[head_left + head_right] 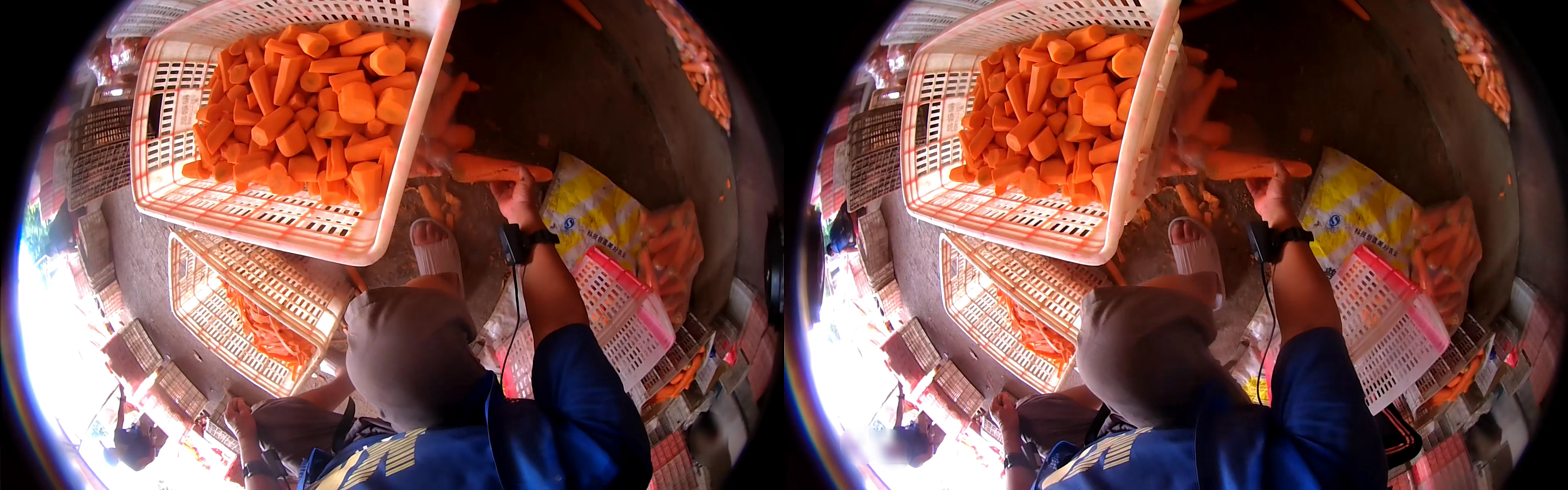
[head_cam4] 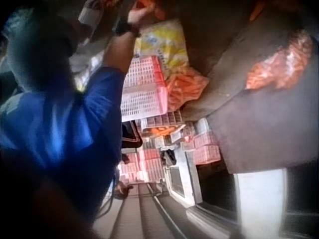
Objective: The person peels carrots using a tool and then chops them into smaller pieces, placing the pieces into a white plastic crate.
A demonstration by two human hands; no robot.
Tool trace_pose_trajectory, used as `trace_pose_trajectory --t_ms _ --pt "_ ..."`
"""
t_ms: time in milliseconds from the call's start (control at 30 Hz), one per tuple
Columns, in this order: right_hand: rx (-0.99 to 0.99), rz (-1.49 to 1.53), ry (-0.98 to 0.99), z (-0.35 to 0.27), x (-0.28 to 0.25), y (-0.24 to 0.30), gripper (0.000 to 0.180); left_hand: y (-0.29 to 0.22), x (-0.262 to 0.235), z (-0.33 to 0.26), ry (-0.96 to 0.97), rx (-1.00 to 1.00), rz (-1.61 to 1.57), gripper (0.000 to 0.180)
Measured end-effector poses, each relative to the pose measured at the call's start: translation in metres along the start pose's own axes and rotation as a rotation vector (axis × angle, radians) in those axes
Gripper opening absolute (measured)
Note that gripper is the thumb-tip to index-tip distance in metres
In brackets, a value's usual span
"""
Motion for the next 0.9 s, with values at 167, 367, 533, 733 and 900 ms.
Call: trace_pose_trajectory --t_ms 167,367,533,733,900 --pt "-0.087 -0.159 -0.076 -0.037 -0.04 0.028 0.015 -0.002 0.003 0.002 0.025 0.005 -0.066 0.021" --pt "-0.294 -0.254 0.042 -0.108 -0.005 0.084 0.025 0.003 -0.001 -0.001 0.04 0.046 -0.286 0.018" --pt "-0.506 -0.247 0.31 -0.216 0.075 0.133 0.026 -0.052 -0.016 -0.019 0.14 0.155 -0.548 0.015" --pt "-0.482 -0.025 0.845 -0.393 0.198 0.14 0.019 -0.148 -0.081 -0.104 0.349 0.416 -0.843 0.023" --pt "-0.2 -0.068 1.147 -0.527 0.255 0.062 0.023 -0.177 -0.117 -0.175 0.652 0.675 -1.119 0.054"
Point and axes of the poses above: each hand's wrist, its own z-axis towards the middle knuckle, its own x-axis out of the palm, y = z × x, the point moved 7 cm from there along z, towards the middle knuckle, and after that the axes turned 13 degrees about -x, right-handed, at the moved point
